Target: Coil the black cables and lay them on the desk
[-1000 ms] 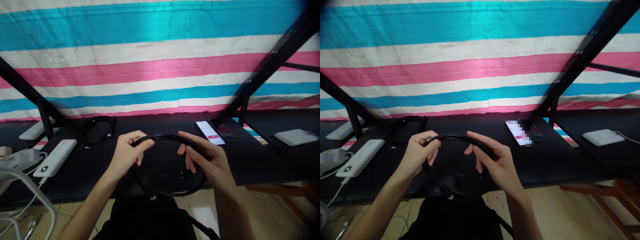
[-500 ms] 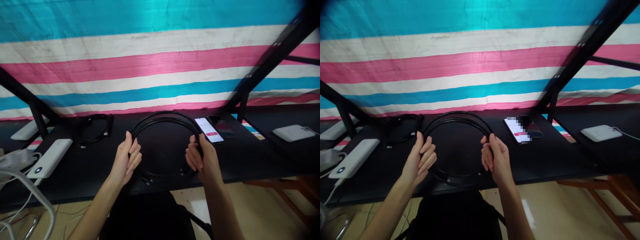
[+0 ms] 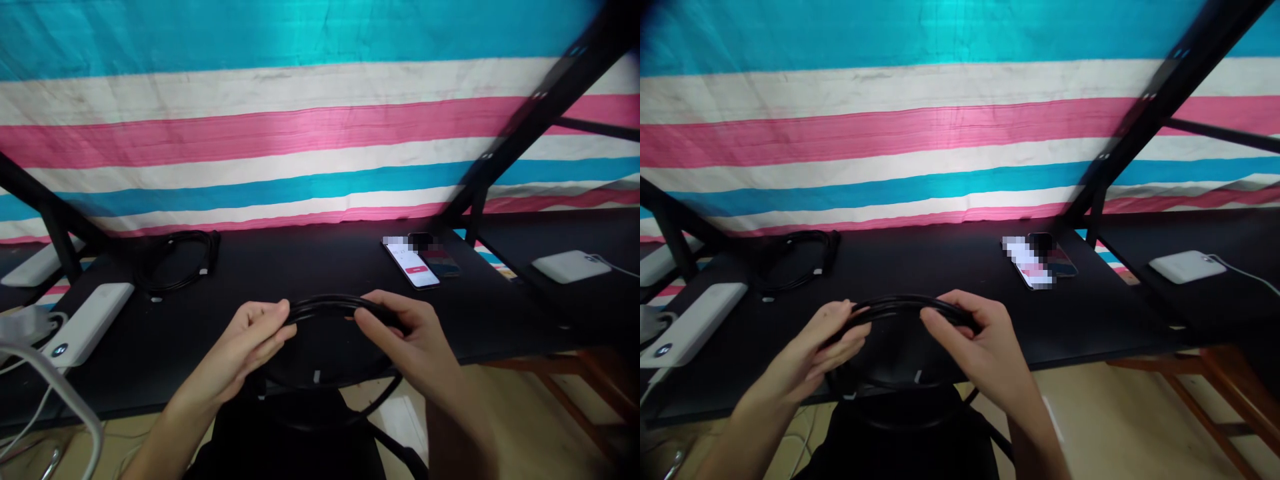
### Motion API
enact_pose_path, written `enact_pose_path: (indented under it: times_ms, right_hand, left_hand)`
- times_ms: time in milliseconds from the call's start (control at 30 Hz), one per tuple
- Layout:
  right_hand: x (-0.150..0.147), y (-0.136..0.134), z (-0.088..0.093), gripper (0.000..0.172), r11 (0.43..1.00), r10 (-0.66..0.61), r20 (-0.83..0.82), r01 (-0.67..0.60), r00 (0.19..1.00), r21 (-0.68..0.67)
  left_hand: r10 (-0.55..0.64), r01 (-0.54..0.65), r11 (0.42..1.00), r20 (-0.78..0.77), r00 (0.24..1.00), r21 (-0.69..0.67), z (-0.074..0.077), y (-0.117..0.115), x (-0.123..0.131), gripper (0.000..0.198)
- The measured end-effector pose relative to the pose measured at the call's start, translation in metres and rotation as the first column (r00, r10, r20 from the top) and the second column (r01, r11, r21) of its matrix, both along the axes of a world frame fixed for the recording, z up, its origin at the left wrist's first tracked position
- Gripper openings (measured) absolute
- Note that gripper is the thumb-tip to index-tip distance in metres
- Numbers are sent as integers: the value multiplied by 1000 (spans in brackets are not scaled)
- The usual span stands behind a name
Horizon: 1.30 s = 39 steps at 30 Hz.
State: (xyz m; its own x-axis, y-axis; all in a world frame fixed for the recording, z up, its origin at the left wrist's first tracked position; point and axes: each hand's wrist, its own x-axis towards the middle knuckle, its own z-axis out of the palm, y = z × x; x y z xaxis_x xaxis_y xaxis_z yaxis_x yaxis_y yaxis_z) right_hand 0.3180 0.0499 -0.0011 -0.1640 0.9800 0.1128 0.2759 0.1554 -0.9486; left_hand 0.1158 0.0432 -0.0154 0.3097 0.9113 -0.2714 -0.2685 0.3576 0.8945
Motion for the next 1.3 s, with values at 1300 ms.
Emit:
enact_pose_path:
  times_ms: [1300]
  right_hand:
    - [18,-2,-59,38,841,-43,-656,-327,753,-431]
  left_hand:
    - [-73,77,995,-50,996,69,-17,-6,-28,28]
